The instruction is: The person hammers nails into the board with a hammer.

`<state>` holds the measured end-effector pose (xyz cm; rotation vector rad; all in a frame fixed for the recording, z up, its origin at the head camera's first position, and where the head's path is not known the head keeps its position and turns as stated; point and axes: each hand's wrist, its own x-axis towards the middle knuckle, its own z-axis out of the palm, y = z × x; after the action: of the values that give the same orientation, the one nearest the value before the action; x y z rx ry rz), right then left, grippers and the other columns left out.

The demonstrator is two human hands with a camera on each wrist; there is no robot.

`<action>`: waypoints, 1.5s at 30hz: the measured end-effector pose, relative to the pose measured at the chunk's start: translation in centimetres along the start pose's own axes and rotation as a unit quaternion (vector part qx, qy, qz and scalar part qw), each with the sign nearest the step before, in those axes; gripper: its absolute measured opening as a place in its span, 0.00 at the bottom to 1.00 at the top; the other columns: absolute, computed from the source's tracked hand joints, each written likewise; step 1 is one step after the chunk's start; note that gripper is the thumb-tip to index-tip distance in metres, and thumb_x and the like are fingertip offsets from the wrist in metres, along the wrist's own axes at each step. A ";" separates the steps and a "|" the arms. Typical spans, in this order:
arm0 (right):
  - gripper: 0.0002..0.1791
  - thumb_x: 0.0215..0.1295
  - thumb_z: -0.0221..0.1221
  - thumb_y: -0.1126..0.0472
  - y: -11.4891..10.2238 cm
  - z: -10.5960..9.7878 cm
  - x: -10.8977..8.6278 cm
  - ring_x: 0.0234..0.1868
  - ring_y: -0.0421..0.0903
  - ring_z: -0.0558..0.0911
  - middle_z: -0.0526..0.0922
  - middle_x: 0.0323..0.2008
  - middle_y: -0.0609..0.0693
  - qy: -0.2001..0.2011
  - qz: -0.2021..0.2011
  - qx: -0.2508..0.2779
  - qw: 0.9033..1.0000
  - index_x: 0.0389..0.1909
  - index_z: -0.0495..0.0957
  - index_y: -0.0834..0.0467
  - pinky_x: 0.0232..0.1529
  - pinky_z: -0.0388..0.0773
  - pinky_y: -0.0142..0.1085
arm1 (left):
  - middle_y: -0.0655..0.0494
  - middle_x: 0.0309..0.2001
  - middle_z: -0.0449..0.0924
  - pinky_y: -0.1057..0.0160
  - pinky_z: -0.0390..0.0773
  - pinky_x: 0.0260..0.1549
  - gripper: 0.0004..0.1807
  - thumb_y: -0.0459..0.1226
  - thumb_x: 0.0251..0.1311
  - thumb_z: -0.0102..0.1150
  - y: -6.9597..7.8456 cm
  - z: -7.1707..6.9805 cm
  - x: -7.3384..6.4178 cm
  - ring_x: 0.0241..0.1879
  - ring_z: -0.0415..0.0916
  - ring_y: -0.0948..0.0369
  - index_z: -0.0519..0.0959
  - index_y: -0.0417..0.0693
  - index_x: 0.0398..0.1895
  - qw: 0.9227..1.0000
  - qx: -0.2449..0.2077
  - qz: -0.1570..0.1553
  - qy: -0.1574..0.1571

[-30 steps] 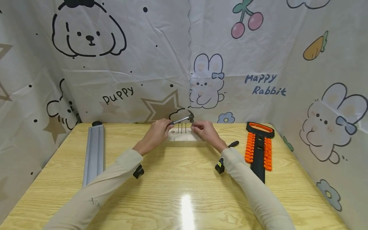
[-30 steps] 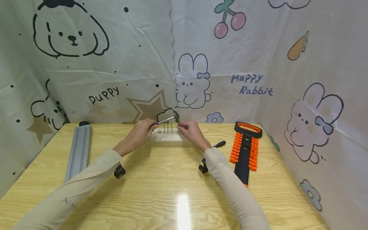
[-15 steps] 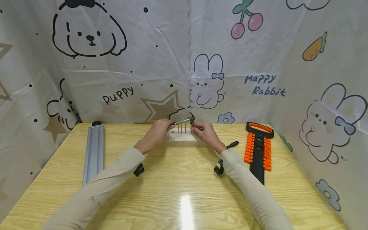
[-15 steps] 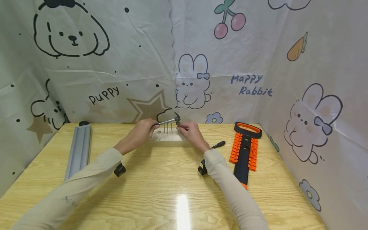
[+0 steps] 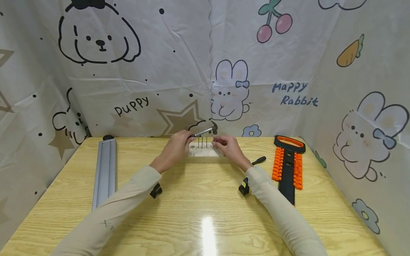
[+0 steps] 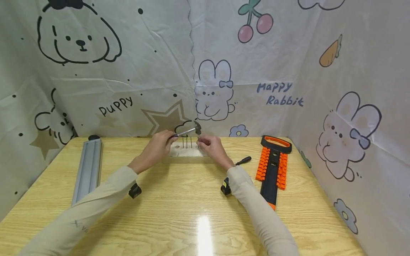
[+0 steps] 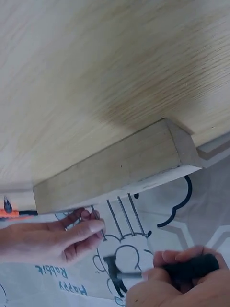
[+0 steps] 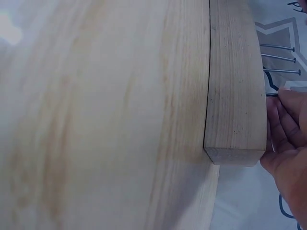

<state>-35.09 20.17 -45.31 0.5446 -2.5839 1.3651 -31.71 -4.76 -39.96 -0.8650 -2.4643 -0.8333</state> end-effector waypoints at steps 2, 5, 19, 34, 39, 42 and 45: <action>0.15 0.77 0.62 0.62 0.0 0.1 -0.1 0.44 0.51 0.87 0.89 0.46 0.59 0.001 0.003 0.002 1.000 0.55 0.85 0.68 0.45 0.84 0.38 | 0.43 0.39 0.82 0.55 0.80 0.33 0.10 0.31 0.77 0.55 -0.1 0.0 0.0 0.33 0.78 0.53 0.82 0.30 0.49 0.999 -0.031 -0.002 0.031; 0.15 0.77 0.61 0.62 0.1 0.3 -0.2 0.44 0.51 0.87 0.89 0.45 0.59 0.000 0.001 0.001 1.000 0.55 0.84 0.68 0.45 0.84 0.37 | 0.42 0.37 0.82 0.55 0.79 0.32 0.10 0.30 0.76 0.57 -0.3 0.1 -0.1 0.31 0.76 0.53 0.83 0.29 0.49 0.997 -0.052 -0.008 0.051; 0.08 0.74 0.64 0.63 0.0 -0.1 -0.4 0.43 0.51 0.85 0.88 0.44 0.58 -0.011 0.012 -0.027 0.999 0.48 0.85 0.63 0.45 0.82 0.39 | 0.43 0.35 0.84 0.57 0.81 0.31 0.11 0.32 0.76 0.57 0.1 0.9 -0.4 0.31 0.80 0.55 0.85 0.30 0.45 1.000 -0.008 -0.012 -0.013; 0.15 0.79 0.60 0.59 0.1 0.1 -0.6 0.45 0.51 0.86 0.88 0.47 0.59 -0.005 0.028 0.009 1.000 0.54 0.84 0.65 0.46 0.82 0.38 | 0.41 0.38 0.83 0.57 0.79 0.32 0.11 0.32 0.78 0.56 0.3 0.4 0.3 0.32 0.78 0.54 0.84 0.32 0.47 0.999 -0.031 -0.016 0.030; 0.14 0.79 0.60 0.59 0.2 0.1 -0.5 0.44 0.51 0.85 0.88 0.46 0.58 -0.008 0.027 0.008 1.000 0.53 0.84 0.65 0.44 0.81 0.37 | 0.41 0.37 0.83 0.56 0.81 0.32 0.12 0.31 0.77 0.56 -0.2 0.4 0.2 0.32 0.80 0.52 0.83 0.30 0.52 1.000 -0.011 -0.001 0.005; 0.13 0.79 0.60 0.59 -0.1 0.0 -0.5 0.43 0.49 0.84 0.88 0.46 0.57 -0.009 0.027 0.006 1.000 0.52 0.85 0.63 0.43 0.79 0.35 | 0.41 0.36 0.83 0.55 0.83 0.33 0.11 0.30 0.76 0.56 -0.4 0.2 0.2 0.33 0.82 0.51 0.84 0.29 0.50 0.999 0.019 0.007 -0.042; 0.12 0.79 0.59 0.59 -0.3 -0.1 -0.6 0.43 0.49 0.84 0.88 0.46 0.57 -0.009 0.028 0.002 1.000 0.52 0.85 0.63 0.43 0.79 0.35 | 0.41 0.37 0.84 0.55 0.84 0.33 0.10 0.30 0.76 0.57 -0.2 0.1 0.3 0.34 0.83 0.51 0.84 0.29 0.48 0.999 0.023 0.010 -0.046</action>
<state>-34.41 20.21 -45.20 0.4908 -2.6317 1.3884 -32.08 -4.71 -40.00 -0.9287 -2.5398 -0.7436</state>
